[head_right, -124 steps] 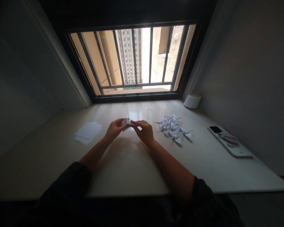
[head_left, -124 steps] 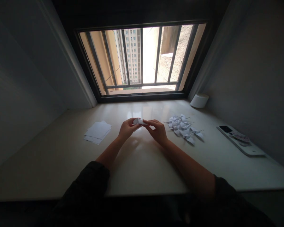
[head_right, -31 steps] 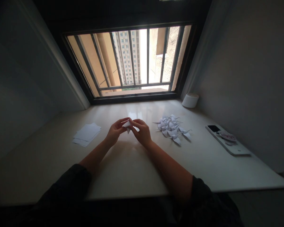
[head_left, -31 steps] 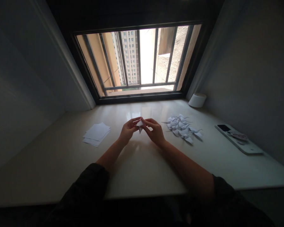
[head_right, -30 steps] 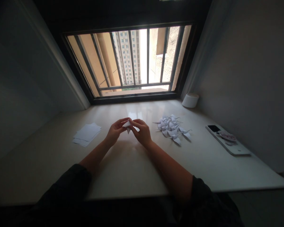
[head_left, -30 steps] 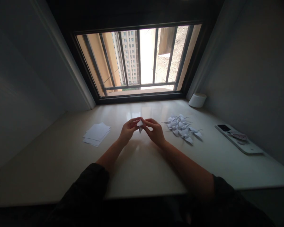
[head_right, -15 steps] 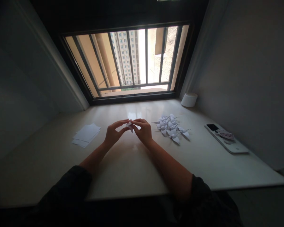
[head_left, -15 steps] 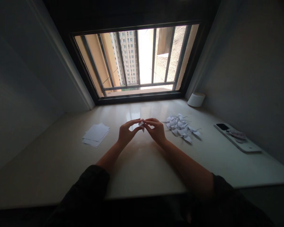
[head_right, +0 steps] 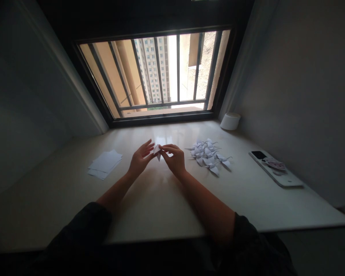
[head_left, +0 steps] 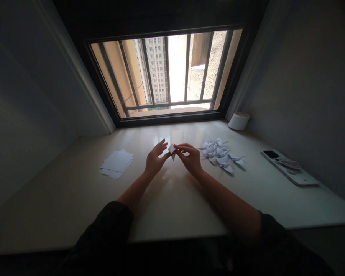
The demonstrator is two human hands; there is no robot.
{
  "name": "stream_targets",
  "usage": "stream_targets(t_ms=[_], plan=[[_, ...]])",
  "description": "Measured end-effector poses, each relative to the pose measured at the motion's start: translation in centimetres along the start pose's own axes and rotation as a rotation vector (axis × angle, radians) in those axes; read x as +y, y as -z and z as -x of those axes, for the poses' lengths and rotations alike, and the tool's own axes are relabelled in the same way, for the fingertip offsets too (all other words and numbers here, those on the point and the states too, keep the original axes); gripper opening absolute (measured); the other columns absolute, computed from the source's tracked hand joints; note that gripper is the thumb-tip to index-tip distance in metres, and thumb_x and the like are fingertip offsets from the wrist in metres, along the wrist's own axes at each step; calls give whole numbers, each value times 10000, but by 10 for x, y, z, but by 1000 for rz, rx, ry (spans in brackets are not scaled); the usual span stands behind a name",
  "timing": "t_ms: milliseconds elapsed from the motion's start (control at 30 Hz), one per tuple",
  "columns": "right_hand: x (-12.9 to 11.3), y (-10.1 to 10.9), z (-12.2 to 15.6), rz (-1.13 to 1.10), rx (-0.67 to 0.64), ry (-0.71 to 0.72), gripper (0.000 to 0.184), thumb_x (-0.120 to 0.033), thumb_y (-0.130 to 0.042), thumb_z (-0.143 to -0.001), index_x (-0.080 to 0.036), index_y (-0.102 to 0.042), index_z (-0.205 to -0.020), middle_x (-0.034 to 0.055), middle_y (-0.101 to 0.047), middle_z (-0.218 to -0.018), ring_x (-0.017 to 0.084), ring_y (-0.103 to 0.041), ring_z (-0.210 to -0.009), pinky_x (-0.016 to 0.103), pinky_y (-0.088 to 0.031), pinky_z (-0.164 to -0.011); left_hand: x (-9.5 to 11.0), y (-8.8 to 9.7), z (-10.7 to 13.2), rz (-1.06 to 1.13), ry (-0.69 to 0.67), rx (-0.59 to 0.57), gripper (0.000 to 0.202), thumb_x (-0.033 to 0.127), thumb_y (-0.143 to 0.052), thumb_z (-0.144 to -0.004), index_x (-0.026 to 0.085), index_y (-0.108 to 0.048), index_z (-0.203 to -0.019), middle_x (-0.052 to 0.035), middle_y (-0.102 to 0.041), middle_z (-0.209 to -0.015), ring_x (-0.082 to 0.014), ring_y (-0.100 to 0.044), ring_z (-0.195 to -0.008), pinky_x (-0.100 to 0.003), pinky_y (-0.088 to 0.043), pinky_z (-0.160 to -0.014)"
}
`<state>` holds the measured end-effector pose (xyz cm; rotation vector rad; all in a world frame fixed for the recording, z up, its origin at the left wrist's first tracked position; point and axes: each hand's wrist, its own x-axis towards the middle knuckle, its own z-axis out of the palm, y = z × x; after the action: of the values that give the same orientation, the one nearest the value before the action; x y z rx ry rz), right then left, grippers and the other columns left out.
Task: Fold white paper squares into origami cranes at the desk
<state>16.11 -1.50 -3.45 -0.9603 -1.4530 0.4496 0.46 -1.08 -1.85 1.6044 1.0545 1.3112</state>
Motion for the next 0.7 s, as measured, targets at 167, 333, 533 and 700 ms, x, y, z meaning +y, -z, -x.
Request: stream_targets(t_ms=[167, 333, 533, 700], plan=[[0, -1, 0, -74, -17, -64, 184, -327, -650, -759, -242, -709, -910, 34, -680, -834, 156, -604, -705, 295, -471, -621, -15, 1, -6, 253, 278, -168, 542, 406, -720, -671, 156, -612, -1140, -102, -697, -968, -230, -638, -922, -408, -463, -869], [0, -1, -2, -97, -60, -73, 246, -333, -632, -771, -253, -674, -1000, 44, -626, -905, 160, -586, -776, 297, -482, -663, -11, 4, -5, 263, 298, -139, 557, 398, -752, -629, 179, -621, -1125, -112, -693, -991, -219, -643, -884, -360, -485, -791], [2, 0, -2, -152, -158, -72, 199, -298, -616, -782, -288, -687, -967, 49, -570, -1016, 188, -562, -949, 311, -489, -745, -9, 3, -4, 257, 287, -128, 502, 390, -730, -650, 184, -640, -1099, -108, -690, -1000, -209, -636, -879, -329, -482, -755], [6, -1, -2, -176, -196, -107, 181, -267, -618, -768, -278, -694, -932, 44, -579, -1012, 195, -561, -971, 315, -481, -761, -9, 3, -5, 275, 276, -129, 484, 373, -716, -665, 189, -647, -1108, -92, -696, -971, -192, -630, -851, -328, -473, -770]])
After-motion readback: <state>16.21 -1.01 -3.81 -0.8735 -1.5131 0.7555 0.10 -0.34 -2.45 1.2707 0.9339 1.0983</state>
